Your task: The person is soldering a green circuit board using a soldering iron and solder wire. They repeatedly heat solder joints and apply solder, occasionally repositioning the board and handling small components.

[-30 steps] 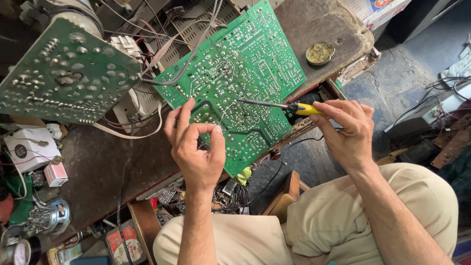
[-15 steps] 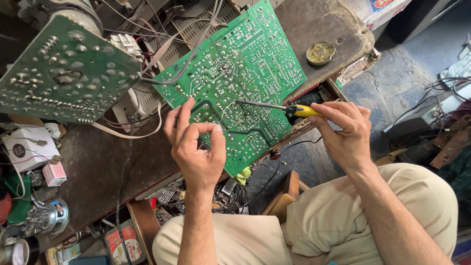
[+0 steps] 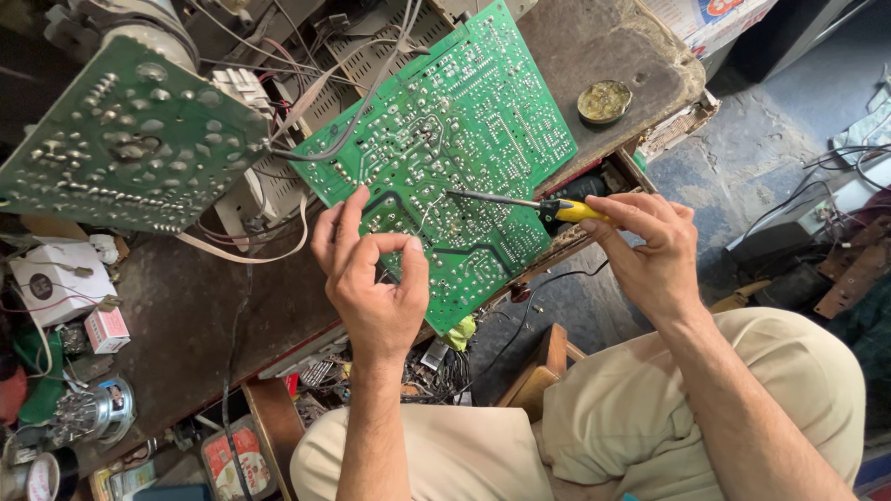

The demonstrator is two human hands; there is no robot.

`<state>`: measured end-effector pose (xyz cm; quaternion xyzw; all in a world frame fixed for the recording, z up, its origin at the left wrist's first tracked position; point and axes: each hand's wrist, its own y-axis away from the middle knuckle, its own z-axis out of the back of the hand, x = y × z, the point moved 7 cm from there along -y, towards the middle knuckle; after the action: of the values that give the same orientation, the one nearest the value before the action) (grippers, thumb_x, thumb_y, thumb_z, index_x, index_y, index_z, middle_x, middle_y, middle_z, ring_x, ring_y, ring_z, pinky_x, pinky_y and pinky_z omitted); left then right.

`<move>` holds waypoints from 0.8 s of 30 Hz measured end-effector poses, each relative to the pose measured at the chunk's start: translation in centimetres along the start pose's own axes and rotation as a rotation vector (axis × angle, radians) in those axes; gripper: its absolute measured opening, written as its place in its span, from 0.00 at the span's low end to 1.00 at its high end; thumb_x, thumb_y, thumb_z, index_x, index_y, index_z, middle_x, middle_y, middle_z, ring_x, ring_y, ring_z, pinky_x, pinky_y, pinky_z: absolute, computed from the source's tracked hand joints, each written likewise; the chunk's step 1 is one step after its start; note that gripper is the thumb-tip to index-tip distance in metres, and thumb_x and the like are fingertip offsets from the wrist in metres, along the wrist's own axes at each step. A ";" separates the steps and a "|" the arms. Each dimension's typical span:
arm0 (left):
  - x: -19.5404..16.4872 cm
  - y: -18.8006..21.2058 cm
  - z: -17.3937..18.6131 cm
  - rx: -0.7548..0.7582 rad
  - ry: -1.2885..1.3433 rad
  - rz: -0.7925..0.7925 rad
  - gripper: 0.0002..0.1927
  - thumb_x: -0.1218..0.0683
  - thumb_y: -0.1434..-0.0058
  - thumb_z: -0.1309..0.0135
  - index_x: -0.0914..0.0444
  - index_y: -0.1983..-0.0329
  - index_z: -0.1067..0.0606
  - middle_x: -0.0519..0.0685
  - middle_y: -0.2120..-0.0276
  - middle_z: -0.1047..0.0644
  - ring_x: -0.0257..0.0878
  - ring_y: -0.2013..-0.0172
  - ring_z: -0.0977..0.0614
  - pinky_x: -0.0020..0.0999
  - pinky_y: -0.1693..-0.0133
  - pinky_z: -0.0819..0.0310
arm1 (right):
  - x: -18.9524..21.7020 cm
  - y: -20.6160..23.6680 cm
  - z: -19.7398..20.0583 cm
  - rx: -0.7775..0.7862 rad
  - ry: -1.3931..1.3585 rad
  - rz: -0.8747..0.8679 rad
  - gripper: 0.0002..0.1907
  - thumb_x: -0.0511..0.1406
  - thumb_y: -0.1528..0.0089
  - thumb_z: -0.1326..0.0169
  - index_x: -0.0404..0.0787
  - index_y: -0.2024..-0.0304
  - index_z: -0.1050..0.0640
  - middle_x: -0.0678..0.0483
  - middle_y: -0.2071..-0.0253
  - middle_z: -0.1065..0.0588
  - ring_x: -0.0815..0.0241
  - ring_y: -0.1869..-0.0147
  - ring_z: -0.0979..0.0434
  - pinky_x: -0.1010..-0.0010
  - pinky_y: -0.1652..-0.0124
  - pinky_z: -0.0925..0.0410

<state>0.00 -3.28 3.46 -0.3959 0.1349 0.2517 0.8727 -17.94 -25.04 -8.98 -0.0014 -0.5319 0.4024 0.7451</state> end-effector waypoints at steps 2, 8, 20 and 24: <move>0.0 0.0 0.0 0.001 -0.001 0.003 0.04 0.61 0.42 0.40 0.64 0.69 0.24 0.60 0.37 0.26 0.59 0.33 0.32 0.52 0.33 0.36 | 0.1 0.0 0.0 0.003 0.007 0.006 0.12 0.37 0.37 0.34 0.46 0.50 0.16 0.56 0.55 0.19 0.62 0.53 0.22 0.69 0.50 0.37; 0.1 -0.1 -0.2 -0.002 -0.019 0.005 0.04 0.61 0.41 0.40 0.65 0.67 0.25 0.59 0.38 0.25 0.59 0.34 0.31 0.52 0.33 0.36 | 0.8 0.1 0.4 -0.019 0.077 0.051 0.13 0.37 0.37 0.33 0.46 0.50 0.16 0.56 0.54 0.19 0.60 0.52 0.22 0.67 0.46 0.40; 0.2 0.1 -0.1 -0.004 0.001 0.036 0.03 0.61 0.39 0.42 0.65 0.64 0.25 0.60 0.38 0.25 0.58 0.34 0.31 0.52 0.33 0.35 | 0.7 0.2 0.4 -0.016 0.061 0.044 0.13 0.38 0.37 0.34 0.46 0.50 0.16 0.56 0.54 0.20 0.60 0.52 0.22 0.67 0.48 0.39; 0.2 0.1 -0.1 -0.009 0.002 0.033 0.04 0.61 0.39 0.42 0.65 0.64 0.25 0.60 0.37 0.25 0.58 0.34 0.31 0.52 0.33 0.35 | 0.7 0.1 0.3 -0.022 0.068 0.042 0.12 0.37 0.36 0.34 0.46 0.50 0.16 0.56 0.54 0.19 0.60 0.53 0.22 0.66 0.48 0.39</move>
<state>0.12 -3.29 3.26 -0.3981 0.1413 0.2663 0.8664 -18.15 -24.68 -8.37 -0.0342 -0.5103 0.4117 0.7542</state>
